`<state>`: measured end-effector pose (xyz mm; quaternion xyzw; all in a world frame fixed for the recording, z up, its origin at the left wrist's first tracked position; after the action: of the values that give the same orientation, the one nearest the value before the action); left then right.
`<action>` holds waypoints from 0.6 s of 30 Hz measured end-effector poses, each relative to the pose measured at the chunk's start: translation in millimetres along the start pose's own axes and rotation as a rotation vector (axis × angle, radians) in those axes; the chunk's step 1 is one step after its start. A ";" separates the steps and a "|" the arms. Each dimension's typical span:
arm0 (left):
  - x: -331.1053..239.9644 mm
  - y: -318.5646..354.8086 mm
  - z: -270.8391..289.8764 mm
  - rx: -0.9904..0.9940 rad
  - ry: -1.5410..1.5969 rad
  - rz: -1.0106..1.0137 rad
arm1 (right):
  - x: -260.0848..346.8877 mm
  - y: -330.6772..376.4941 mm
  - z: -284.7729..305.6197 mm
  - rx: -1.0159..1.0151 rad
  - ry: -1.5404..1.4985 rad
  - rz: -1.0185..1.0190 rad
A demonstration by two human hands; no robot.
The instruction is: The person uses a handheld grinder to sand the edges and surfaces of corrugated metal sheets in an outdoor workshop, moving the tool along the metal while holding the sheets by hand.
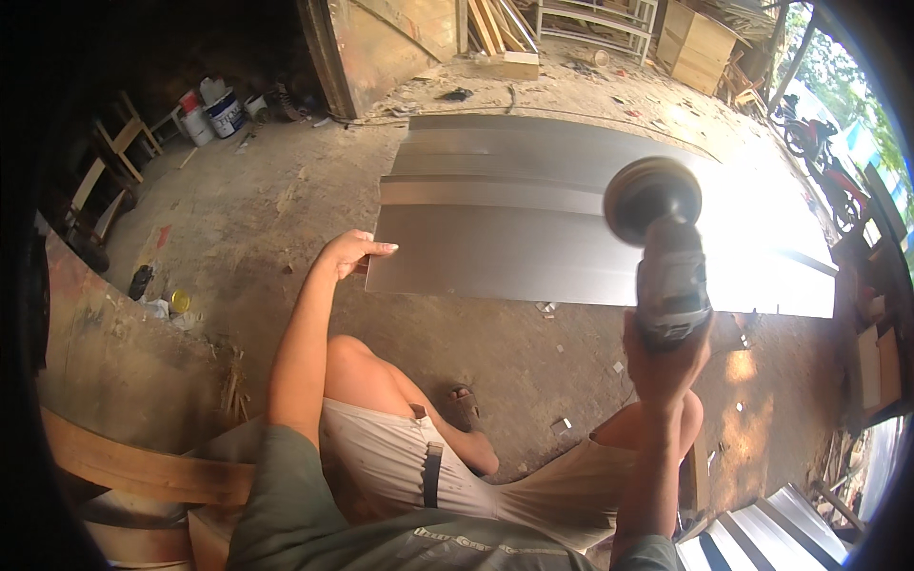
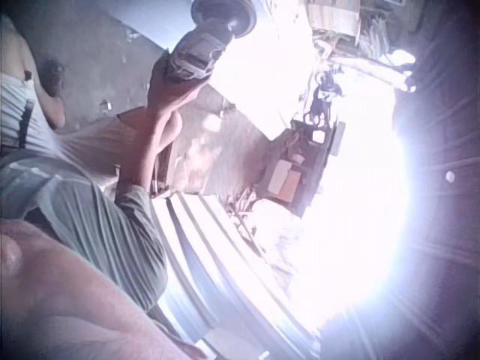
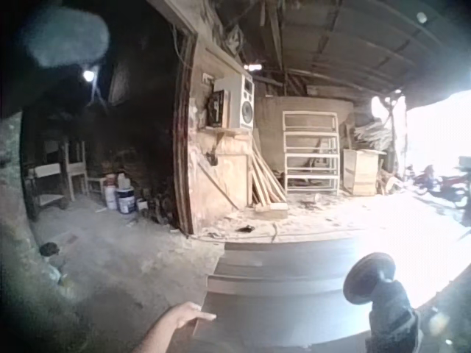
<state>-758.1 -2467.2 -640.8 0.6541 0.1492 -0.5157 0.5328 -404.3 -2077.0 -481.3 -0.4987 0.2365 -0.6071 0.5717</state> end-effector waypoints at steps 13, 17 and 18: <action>-13.2 -21.1 -63.3 0.086 0.256 0.037 | 51.7 93.3 -64.6 0.263 -0.367 -0.193; -18.8 -10.9 -64.6 0.211 0.165 -0.020 | 64.4 102.8 -73.8 0.320 -0.341 -0.142; -20.3 -6.3 -66.6 0.224 0.123 -0.034 | 64.6 107.2 -75.2 0.336 -0.331 -0.151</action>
<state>-737.1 -2400.9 -634.0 0.7374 0.1342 -0.4971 0.4372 -411.3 -2183.5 -580.9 -0.5057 -0.0026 -0.5888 0.6306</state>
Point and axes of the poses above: each hand's wrist, its own y-axis away from the middle knuckle, its own z-axis out of the back of the hand, x = y × z, the point moved 6 cm from there along -y, towards the middle knuckle, and after that the axes turned 10 degrees about z, right-handed, at the moved point
